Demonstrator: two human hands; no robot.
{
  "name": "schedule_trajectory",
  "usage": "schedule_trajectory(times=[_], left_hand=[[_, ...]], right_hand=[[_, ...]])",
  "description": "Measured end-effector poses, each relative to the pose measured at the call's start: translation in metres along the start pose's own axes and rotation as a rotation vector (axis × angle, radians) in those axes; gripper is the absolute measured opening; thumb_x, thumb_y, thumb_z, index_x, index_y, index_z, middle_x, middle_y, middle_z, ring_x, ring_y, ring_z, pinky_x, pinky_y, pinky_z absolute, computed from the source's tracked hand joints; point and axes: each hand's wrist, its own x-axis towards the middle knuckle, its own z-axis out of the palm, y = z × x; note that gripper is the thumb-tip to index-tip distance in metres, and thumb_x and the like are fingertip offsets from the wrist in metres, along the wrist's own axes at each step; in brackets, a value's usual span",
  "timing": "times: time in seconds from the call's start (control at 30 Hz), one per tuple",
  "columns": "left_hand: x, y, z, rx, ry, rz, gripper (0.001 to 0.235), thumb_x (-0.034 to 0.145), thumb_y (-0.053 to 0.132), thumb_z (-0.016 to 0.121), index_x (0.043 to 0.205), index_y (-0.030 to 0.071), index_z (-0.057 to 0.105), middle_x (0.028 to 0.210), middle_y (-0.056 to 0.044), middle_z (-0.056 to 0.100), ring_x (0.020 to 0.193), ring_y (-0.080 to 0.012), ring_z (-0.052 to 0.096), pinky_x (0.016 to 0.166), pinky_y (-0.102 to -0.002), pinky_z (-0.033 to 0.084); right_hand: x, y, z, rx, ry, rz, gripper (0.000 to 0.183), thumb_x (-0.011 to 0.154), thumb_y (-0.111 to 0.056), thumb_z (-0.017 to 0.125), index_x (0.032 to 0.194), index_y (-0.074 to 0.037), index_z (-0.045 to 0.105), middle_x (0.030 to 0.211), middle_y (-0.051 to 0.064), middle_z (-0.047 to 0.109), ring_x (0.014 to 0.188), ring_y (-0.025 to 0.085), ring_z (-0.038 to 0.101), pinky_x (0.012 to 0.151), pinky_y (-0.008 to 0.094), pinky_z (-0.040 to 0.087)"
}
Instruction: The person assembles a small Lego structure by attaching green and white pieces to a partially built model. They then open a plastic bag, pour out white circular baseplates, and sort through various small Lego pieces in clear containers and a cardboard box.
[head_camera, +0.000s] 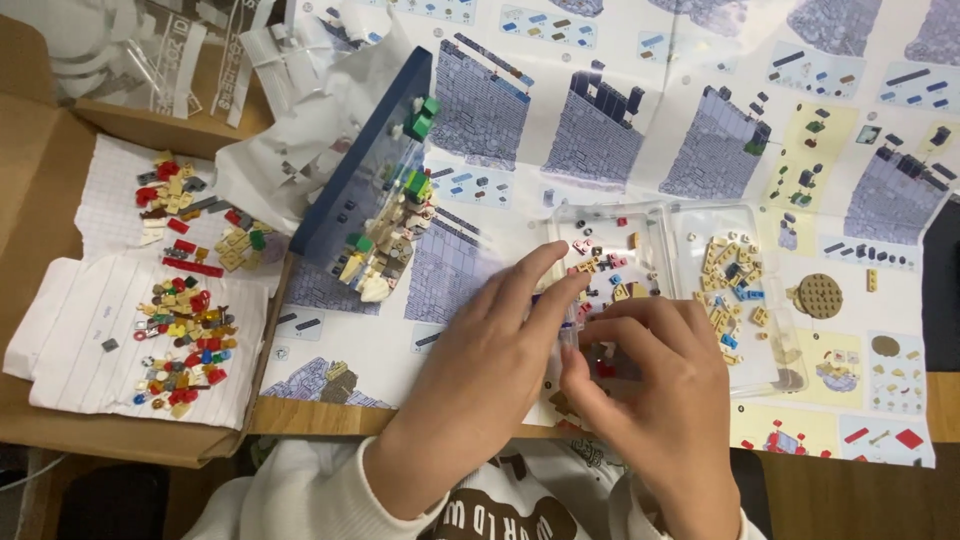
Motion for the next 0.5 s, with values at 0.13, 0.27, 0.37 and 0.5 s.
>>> schedule_trajectory(times=[0.13,0.27,0.37,0.5], left_hand=[[0.002,-0.007,0.002,0.246,0.037,0.000,0.038,0.083,0.012,0.060,0.121,0.010,0.058,0.137,-0.009,0.048,0.121,-0.0299,0.048,0.093,-0.044,0.042],[0.003,-0.011,0.003,0.215,0.064,-0.015,0.026,0.084,0.010,0.061,0.110,0.012,0.061,0.135,-0.008,0.050,0.118,-0.0305,0.052,0.089,-0.044,0.043],[0.003,-0.012,0.003,0.211,0.084,-0.023,0.024,0.084,0.009,0.062,0.107,0.014,0.061,0.134,-0.008,0.051,0.116,-0.0308,0.054,0.088,-0.044,0.043],[0.004,-0.011,0.001,0.198,0.103,-0.023,0.021,0.085,0.003,0.062,0.104,0.014,0.062,0.131,-0.008,0.053,0.112,-0.0304,0.056,0.087,-0.044,0.044]], right_hand=[[-0.004,0.003,0.002,0.009,0.036,-0.013,0.007,0.079,-0.020,0.070,0.081,-0.013,0.069,0.088,0.002,0.064,0.084,0.024,0.053,0.074,0.035,0.043],[-0.005,0.004,0.002,0.010,0.052,-0.034,0.008,0.077,-0.018,0.071,0.081,-0.013,0.068,0.089,0.003,0.063,0.082,0.024,0.052,0.075,0.035,0.042],[-0.005,0.004,0.002,0.007,0.049,-0.033,0.009,0.078,-0.019,0.072,0.083,-0.012,0.069,0.089,0.004,0.063,0.085,0.025,0.053,0.075,0.036,0.043],[-0.005,0.005,0.002,0.024,0.058,-0.034,0.008,0.077,-0.017,0.071,0.084,-0.012,0.070,0.089,0.004,0.063,0.086,0.025,0.054,0.077,0.036,0.044]])
